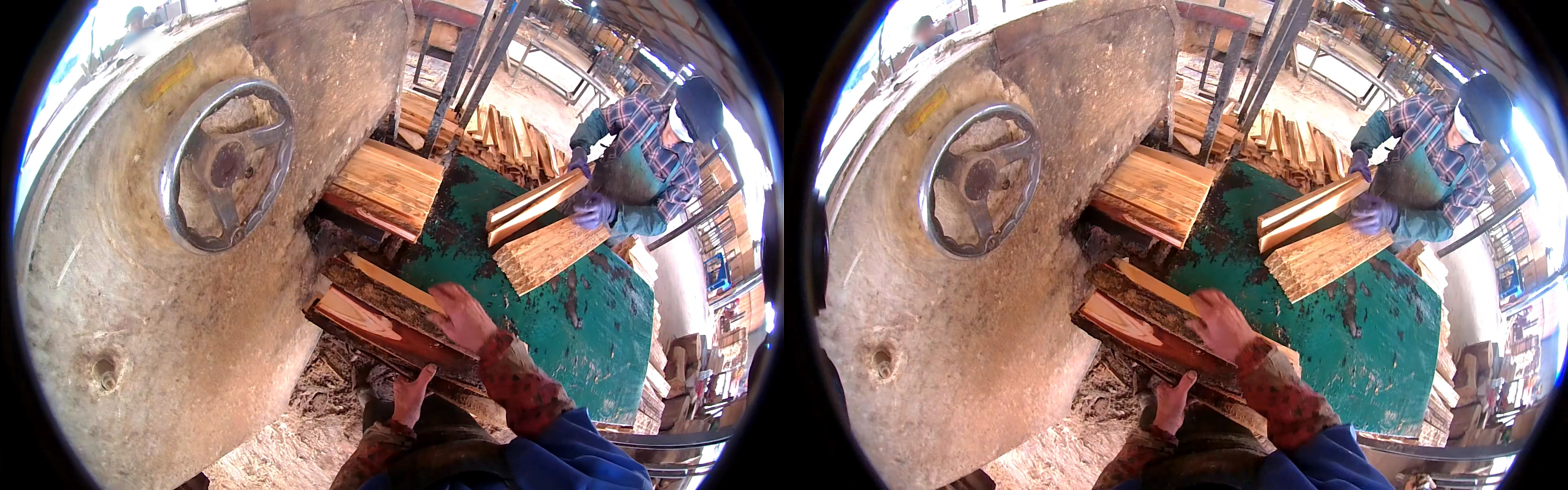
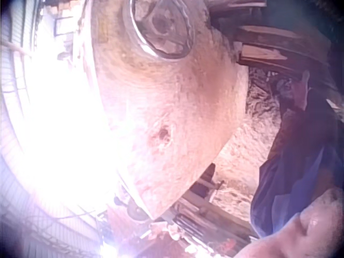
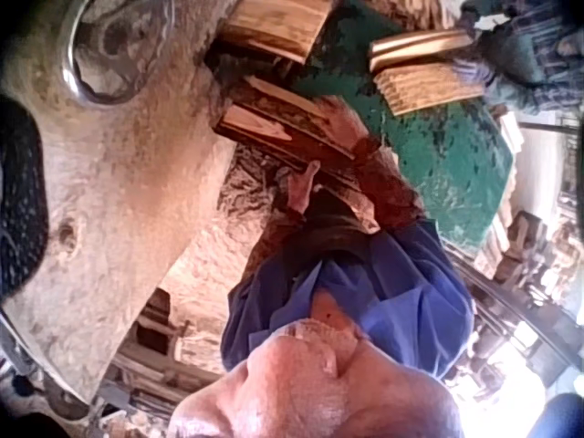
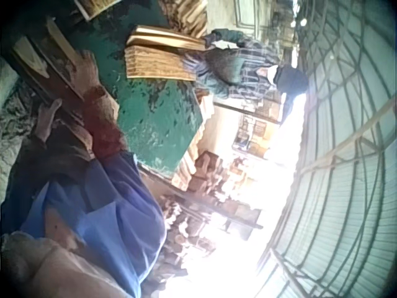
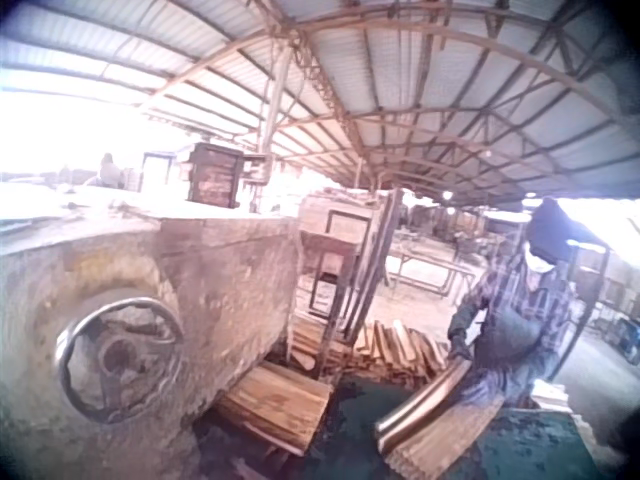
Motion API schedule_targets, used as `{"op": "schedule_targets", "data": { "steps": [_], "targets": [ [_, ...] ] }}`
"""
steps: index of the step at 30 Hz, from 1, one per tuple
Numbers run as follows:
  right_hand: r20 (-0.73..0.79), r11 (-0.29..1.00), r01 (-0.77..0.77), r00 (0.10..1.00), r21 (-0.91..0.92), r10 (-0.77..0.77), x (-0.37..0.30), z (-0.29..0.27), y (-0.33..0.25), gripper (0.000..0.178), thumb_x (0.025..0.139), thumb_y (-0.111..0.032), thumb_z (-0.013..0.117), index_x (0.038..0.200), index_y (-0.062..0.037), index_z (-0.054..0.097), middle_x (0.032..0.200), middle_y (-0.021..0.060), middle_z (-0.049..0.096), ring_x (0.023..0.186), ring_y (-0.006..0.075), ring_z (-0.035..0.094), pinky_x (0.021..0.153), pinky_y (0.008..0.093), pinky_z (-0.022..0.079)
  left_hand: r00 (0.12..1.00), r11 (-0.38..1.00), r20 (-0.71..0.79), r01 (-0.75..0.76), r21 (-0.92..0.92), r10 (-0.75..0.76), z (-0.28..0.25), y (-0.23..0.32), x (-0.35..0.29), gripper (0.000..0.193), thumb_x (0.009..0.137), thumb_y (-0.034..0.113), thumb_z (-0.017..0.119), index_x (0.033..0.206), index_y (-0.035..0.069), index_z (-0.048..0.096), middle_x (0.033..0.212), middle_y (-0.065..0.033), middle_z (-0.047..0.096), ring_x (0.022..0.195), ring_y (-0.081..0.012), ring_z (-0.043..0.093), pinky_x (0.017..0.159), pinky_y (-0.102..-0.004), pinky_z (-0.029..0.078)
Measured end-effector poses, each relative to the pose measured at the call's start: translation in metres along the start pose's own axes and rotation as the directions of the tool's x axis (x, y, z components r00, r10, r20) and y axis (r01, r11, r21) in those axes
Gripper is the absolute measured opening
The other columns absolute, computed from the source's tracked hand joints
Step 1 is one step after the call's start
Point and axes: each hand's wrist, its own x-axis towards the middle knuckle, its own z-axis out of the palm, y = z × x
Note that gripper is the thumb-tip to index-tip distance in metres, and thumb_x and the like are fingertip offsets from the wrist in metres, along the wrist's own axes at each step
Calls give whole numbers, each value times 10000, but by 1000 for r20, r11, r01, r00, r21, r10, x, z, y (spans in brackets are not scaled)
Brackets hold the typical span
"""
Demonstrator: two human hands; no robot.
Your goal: The person picks up cut wooden planks from a table saw area and stacks them in a pile. The person repeatedly lifts planks and places them onto a growing stack of lumber.
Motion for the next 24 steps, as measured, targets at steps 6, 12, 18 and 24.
{"op": "schedule_targets", "data": {
  "steps": [6, 12, 18, 24],
  "targets": [
    [-198, 959, 38, 976, -281, -97, 91, 2, 29, 593, 776, -156, 708, 1288, 18, 465, 1280, 204, 471, 1215, 380, 445, 1008, 439, 399, 993, 991, -25, -117, -73, 115, 9, -9, 7, 450, 798, 234, 785, 1126, -27, 622, 1049, -45, 642, 927, -150, 590, 817, -311, 506],
    [-121, 881, -54, 993, -469, -4, 115, 31, 44, 700, 737, -179, 735, 1327, 10, 407, 1270, 203, 453, 1210, 365, 436, 943, 458, 395, 982, 983, -27, -184, 25, 185, 8, -4, 3, 425, 802, 199, 779, 1122, -35, 626, 1070, -56, 648, 958, -141, 584, 862, -295, 477],
    [-101, 877, -105, 993, -469, 65, 134, 44, 63, 539, 774, -149, 664, 1255, -16, 461, 1012, 183, 602, 990, 367, 604, 856, 471, 438, 991, 991, -4, -133, -12, 133, 8, -13, 8, 399, 817, 185, 762, 1122, -34, 628, 1064, -50, 650, 953, -137, 586, 866, -299, 479],
    [-39, 975, -165, 986, -149, 161, 104, 23, 78, 300, 844, -226, 628, 1070, -39, 562, 878, 212, 646, 864, 417, 619, 730, 475, 482, 995, 994, -30, -93, -62, 91, 11, -4, 1, 385, 819, 187, 765, 1118, -17, 634, 1060, -41, 651, 929, -125, 590, 830, -286, 493]
  ]
}}
